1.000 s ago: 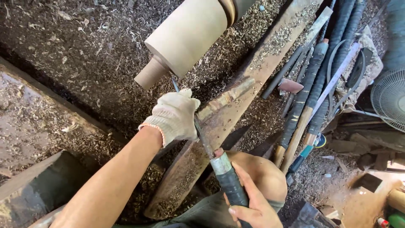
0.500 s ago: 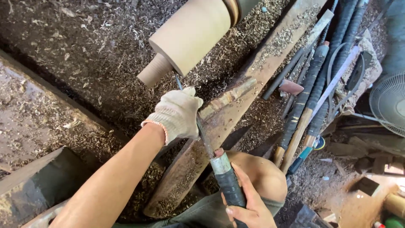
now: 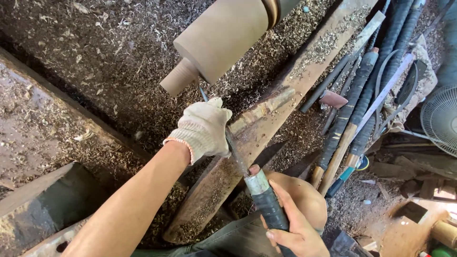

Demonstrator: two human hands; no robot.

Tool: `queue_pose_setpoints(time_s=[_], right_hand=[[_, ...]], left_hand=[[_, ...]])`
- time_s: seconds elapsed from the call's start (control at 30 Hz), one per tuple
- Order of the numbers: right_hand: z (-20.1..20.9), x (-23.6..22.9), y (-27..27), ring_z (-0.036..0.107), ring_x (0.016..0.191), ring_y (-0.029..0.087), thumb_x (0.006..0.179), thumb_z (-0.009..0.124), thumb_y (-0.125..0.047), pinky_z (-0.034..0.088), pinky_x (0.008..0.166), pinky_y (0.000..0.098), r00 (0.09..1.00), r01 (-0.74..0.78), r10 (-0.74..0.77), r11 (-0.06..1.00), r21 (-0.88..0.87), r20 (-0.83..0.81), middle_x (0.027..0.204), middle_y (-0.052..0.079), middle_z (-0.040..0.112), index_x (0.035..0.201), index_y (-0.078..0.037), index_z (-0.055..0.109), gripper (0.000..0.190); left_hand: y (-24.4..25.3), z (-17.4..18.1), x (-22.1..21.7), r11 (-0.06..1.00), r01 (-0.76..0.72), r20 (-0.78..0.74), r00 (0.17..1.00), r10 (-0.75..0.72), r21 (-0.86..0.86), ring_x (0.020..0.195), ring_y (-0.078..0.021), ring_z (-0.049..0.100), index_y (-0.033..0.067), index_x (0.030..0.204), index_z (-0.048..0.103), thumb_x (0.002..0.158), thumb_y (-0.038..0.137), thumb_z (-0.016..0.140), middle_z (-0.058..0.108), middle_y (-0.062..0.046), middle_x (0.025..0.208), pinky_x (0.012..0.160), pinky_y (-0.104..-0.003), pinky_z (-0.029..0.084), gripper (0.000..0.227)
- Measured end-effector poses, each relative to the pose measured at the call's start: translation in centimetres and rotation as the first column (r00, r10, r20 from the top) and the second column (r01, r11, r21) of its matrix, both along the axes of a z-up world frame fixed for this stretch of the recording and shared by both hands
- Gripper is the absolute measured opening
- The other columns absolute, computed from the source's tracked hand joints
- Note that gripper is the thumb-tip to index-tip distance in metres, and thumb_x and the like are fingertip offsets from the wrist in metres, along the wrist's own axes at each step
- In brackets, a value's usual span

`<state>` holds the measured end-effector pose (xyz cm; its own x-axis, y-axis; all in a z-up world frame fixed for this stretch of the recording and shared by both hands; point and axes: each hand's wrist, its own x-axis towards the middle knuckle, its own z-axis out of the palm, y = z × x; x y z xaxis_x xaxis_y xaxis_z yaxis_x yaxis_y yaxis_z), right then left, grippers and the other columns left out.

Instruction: Using a chisel to shape wood on a spinning lathe and measuring with a tape measure.

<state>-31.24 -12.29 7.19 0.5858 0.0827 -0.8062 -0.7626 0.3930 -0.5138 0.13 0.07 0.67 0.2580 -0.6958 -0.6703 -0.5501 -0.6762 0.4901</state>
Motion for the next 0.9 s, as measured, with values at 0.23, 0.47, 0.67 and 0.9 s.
queue_pose_setpoints(time_s=[0.23,0.47,0.67,0.9], right_hand=[[-0.2,-0.1,-1.3,0.062,0.065,0.017,0.083,0.071,0.0,0.055,0.057,0.0291,0.995,-0.103,0.103,0.995,-0.013,0.014,0.101,0.015,0.06,0.163,-0.019,0.005,0.105],[0.0,0.1,2.0,0.062,0.061,0.019,0.075,0.072,0.0,0.055,0.05,0.0324,0.996,0.084,-0.084,0.996,-0.025,-0.036,0.096,0.016,0.059,0.164,-0.02,0.01,0.11],[-0.3,-0.3,2.1,0.062,0.06,0.02,0.074,0.073,-0.001,0.054,0.049,0.0326,0.991,0.128,-0.129,0.991,-0.036,-0.047,0.093,0.017,0.059,0.164,-0.021,0.01,0.112],[-0.1,-0.2,0.5,0.061,0.064,0.017,0.077,0.073,-0.001,0.054,0.053,0.0305,0.998,0.047,-0.048,0.998,-0.042,-0.031,0.098,0.016,0.06,0.165,-0.02,0.008,0.111]], left_hand=[[0.2,0.5,0.2,0.999,-0.027,-0.008,1.0,0.027,-0.018,0.102,-0.0365,0.068,0.0137,0.106,0.071,0.061,0.037,0.087,0.062,-0.016,0.112,0.089,-0.046,0.056,0.053],[-0.1,0.3,0.3,0.999,0.036,-0.005,0.999,-0.036,-0.01,0.102,-0.0342,0.068,0.0151,0.103,0.073,0.061,0.039,0.088,0.063,-0.013,0.112,0.088,-0.044,0.057,0.051],[-0.2,0.4,0.5,0.997,0.077,0.01,0.997,-0.077,-0.027,0.103,-0.033,0.068,0.0142,0.104,0.072,0.059,0.04,0.09,0.063,-0.013,0.113,0.089,-0.044,0.057,0.055],[0.0,0.0,0.0,0.999,0.032,0.012,0.999,-0.032,-0.026,0.103,-0.0333,0.068,0.0142,0.104,0.072,0.061,0.04,0.088,0.062,-0.013,0.112,0.088,-0.045,0.057,0.052]])
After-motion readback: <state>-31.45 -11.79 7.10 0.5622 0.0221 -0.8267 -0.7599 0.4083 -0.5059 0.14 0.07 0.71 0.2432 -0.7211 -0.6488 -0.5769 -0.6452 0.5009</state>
